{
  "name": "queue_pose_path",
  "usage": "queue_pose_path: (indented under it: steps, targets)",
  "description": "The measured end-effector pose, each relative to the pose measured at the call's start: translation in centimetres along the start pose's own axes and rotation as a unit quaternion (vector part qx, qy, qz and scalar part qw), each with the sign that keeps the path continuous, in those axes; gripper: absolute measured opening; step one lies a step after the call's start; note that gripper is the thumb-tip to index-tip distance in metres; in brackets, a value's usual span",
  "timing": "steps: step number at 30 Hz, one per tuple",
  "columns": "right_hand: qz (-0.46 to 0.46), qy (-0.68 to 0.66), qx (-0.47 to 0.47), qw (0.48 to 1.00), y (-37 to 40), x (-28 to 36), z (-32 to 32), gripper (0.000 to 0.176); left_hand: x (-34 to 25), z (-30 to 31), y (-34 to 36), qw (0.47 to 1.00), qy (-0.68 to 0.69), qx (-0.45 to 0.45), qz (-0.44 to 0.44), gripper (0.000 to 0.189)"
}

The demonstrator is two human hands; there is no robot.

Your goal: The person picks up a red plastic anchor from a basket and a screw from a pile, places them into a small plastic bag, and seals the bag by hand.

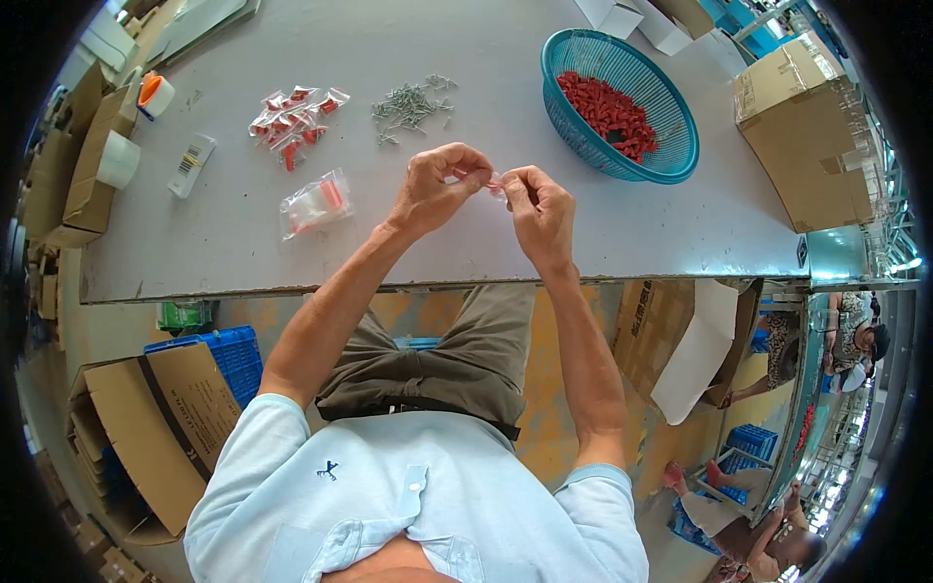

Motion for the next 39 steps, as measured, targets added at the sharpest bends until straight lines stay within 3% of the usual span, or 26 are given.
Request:
queue_pose_path:
  steps: [3, 5, 12, 14, 16, 20, 22, 30, 32, 39]
  targets:
    - [-0.065, -0.102, 0.054, 0.991, 0.1, -1.2, -0.1, 0.017, 1.0, 0.2, -0.1, 0.995, 0.082, -0.027, 0.046, 0.012]
    - [0.033, -0.037, -0.030, 0.998, 0.1, -1.0, 0.2, 0.015, 1.1, 0.3, -0.2, 0.992, 0.108, -0.035, 0.053, 0.011]
    - [0.083, -0.047, 0.029, 0.995, 0.0, -1.4, -0.6, 0.014, 0.9, -0.1, 0.0, 0.991, 0.102, -0.022, 0.082, 0.012]
    - [0.019, -0.091, 0.045, 0.995, 0.2, -1.8, -0.9, 0.015, 1.1, 0.0, 0.0, 0.993, 0.081, -0.018, 0.083, 0.013]
    - [0.008, -0.101, 0.048, 0.994, 0.2, -1.8, -0.9, 0.016, 0.9, 0.0, 0.0, 0.980, 0.163, -0.029, 0.109, 0.014]
    - [-0.007, -0.154, 0.048, 0.987, 0.1, -2.6, -1.0, 0.018, 0.3, -0.4, 0.3, 0.988, 0.129, 0.005, 0.090, 0.016]
    - [-0.005, -0.162, 0.049, 0.986, 0.2, -2.6, -0.9, 0.018, 0.4, -0.3, 0.2, 0.986, 0.108, 0.040, 0.124, 0.016]
    - [0.009, -0.171, 0.020, 0.985, 0.4, -1.1, -0.3, 0.019, 1.1, 0.0, 0.4, 0.983, 0.141, 0.020, 0.117, 0.016]
    - [0.048, -0.175, 0.032, 0.983, 0.2, -1.4, -0.3, 0.019, 1.0, -0.2, 0.3, 0.983, 0.138, 0.029, 0.117, 0.016]
    - [0.023, -0.150, 0.049, 0.987, 0.6, -1.1, -0.7, 0.019, 0.4, -0.4, 0.4, 0.989, 0.118, 0.023, 0.088, 0.015]
Point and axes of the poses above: each hand's wrist, its own y-axis away from the middle knuckle, its own z-axis out of the back of the hand, x = y × z, the point moved 3 cm from there along -y, towards the middle knuckle, and after that the axes turned 14 degrees about y, right-handed, at the moved point
